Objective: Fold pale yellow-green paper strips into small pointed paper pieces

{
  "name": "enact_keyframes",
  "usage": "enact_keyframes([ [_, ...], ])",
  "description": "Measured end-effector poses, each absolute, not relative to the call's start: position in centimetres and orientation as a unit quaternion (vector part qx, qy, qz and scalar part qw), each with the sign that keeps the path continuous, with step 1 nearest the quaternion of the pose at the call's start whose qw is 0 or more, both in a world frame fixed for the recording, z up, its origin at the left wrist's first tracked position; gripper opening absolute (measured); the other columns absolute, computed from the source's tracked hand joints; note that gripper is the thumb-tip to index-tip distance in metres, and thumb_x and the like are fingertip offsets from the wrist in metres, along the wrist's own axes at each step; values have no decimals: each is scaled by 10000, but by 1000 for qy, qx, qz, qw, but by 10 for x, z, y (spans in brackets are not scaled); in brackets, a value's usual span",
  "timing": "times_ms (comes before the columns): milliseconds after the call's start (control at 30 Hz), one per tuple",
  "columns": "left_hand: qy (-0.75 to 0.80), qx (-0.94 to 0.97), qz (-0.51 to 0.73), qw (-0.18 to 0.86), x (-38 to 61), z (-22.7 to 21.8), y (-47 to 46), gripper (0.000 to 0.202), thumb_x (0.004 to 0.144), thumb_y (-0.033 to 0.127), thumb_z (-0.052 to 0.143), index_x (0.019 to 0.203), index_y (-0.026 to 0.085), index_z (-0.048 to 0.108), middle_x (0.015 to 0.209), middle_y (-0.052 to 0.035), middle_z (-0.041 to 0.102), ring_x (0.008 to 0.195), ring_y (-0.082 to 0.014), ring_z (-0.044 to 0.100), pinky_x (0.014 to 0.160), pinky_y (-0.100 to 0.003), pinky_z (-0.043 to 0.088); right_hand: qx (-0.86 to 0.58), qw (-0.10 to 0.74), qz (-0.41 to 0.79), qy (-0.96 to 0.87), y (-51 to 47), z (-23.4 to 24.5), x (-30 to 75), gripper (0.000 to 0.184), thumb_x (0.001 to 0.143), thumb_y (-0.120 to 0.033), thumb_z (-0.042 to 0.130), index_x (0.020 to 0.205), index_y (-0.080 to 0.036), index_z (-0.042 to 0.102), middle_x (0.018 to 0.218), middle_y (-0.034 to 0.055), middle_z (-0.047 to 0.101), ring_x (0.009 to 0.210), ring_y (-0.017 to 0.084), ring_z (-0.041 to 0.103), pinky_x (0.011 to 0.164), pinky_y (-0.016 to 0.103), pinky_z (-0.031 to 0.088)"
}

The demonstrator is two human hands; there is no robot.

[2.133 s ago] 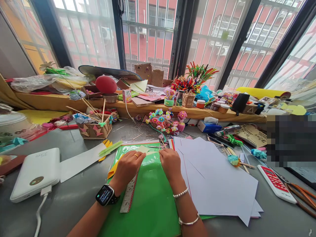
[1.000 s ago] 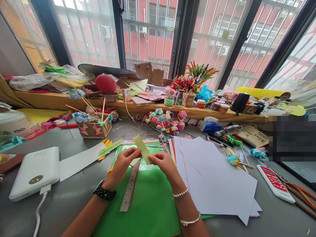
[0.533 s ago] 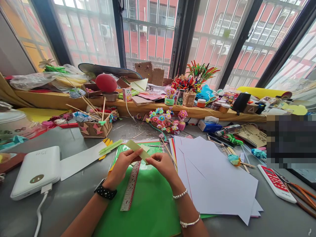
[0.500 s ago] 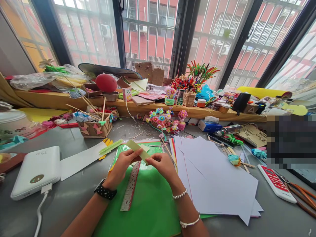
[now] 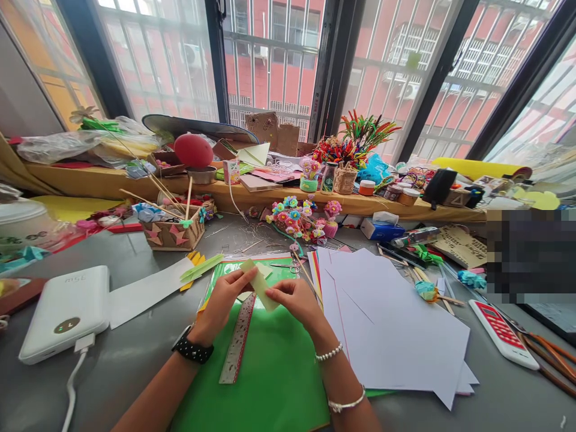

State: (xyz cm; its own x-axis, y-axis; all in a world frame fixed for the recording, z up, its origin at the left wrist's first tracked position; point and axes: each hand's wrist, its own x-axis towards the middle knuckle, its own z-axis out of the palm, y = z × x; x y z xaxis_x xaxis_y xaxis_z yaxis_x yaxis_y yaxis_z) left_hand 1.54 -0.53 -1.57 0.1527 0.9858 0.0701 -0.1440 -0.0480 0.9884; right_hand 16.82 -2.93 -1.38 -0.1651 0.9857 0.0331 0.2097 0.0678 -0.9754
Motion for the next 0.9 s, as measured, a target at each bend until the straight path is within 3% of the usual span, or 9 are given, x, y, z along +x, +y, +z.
enact_keyframes([
  [167,401,531,485,567,16,-10,-7,288,608,389,598,701,117,621,676,-40,623,672,-163,579,675,-274,462,-499,424,473,-590,-27,-18,171,287,616,-427,594,586,-142,590,537,-9,551,515,111,488,486,216,352],
  [367,416,605,376,565,16,-7,-10,225,593,350,612,576,126,625,515,-3,575,500,-111,517,509,-208,410,-477,468,454,-589,-27,-16,171,283,670,-417,544,655,-140,594,606,0,569,589,116,501,573,231,372],
  [467,394,646,329,565,18,-9,-11,220,611,338,597,539,130,618,473,8,549,465,-97,486,480,-196,374,-485,483,431,-588,-24,-18,171,253,652,-397,567,655,-145,587,581,-11,546,569,115,481,544,228,358],
  [733,359,652,325,583,19,-12,-10,161,603,294,611,588,134,616,514,22,539,494,-85,468,498,-190,355,-511,509,385,-576,-24,-20,167,251,672,-373,544,568,-144,545,512,-26,463,505,97,405,488,220,318],
  [900,394,622,350,579,17,-9,-9,180,586,306,624,588,126,631,524,8,566,510,-98,496,518,-202,387,-505,517,391,-570,-24,-21,168,286,677,-403,534,578,-137,563,529,-13,499,526,103,439,513,223,348],
])
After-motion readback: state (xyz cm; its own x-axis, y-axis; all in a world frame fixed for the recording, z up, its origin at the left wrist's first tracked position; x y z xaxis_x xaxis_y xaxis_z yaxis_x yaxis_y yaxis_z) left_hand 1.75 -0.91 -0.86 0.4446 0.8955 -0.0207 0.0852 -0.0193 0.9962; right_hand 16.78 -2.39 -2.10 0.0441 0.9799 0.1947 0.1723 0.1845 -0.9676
